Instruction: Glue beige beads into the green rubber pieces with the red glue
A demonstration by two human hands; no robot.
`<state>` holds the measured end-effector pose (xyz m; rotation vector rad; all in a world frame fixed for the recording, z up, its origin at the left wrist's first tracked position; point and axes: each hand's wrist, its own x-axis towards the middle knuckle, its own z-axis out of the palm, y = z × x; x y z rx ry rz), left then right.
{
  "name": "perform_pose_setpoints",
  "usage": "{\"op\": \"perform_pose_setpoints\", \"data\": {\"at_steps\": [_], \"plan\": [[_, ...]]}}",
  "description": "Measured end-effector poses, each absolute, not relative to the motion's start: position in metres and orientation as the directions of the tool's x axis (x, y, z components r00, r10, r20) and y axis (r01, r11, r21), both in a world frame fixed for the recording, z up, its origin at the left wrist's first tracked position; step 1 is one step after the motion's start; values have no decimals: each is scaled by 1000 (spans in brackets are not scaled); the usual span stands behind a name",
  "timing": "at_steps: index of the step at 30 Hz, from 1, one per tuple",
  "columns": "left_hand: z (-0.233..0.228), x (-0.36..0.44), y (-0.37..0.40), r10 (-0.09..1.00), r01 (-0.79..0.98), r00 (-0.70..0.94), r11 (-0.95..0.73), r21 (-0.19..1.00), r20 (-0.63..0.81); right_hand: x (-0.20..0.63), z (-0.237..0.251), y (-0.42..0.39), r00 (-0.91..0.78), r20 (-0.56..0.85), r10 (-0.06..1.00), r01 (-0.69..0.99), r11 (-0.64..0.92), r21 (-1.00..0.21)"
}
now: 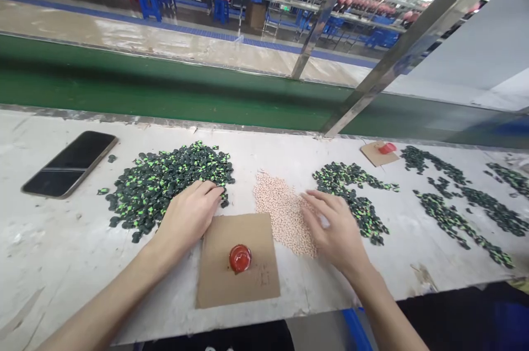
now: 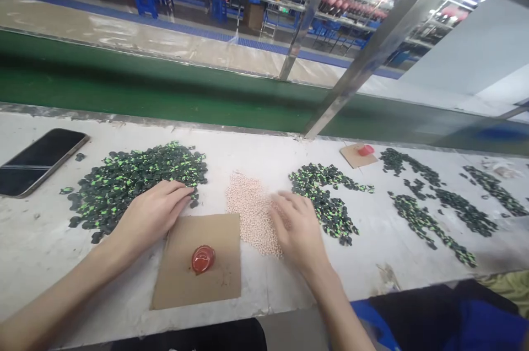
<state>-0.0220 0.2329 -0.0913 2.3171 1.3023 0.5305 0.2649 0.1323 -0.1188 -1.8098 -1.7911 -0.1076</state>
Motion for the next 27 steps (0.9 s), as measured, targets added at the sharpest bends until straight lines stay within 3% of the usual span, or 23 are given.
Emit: {"op": "perform_pose_setpoints", "data": {"at_steps": [3,6,11,15,21,24,27], "plan": [[-87,-27,227,918,666,381,-352,657,105,240,-114,156,-56,348,936,907,194,-375],[-76,-35,217,943,568,332,-200,799,0,229,-113,165,-106,302,947,881,230,-413],[-62,-44,200,905,272,378,91,958,-194,228,-115,167,-61,275,959,847,196,-495],[-60,-45,193,889,32,361,291,956,-282,229,-109,164,37,263,964,810,125,-573],[-56,-33,166,945,66,288,145,987,-158,225,-85,129,234,184,955,609,4,-793],[-53,-15,149,937,122,349,-16,992,-28,208,-75,106,245,1,969,202,-50,-978],[-56,-1,140,896,89,419,-203,975,148,186,-68,90,199,-153,968,-113,-133,-985]]}}
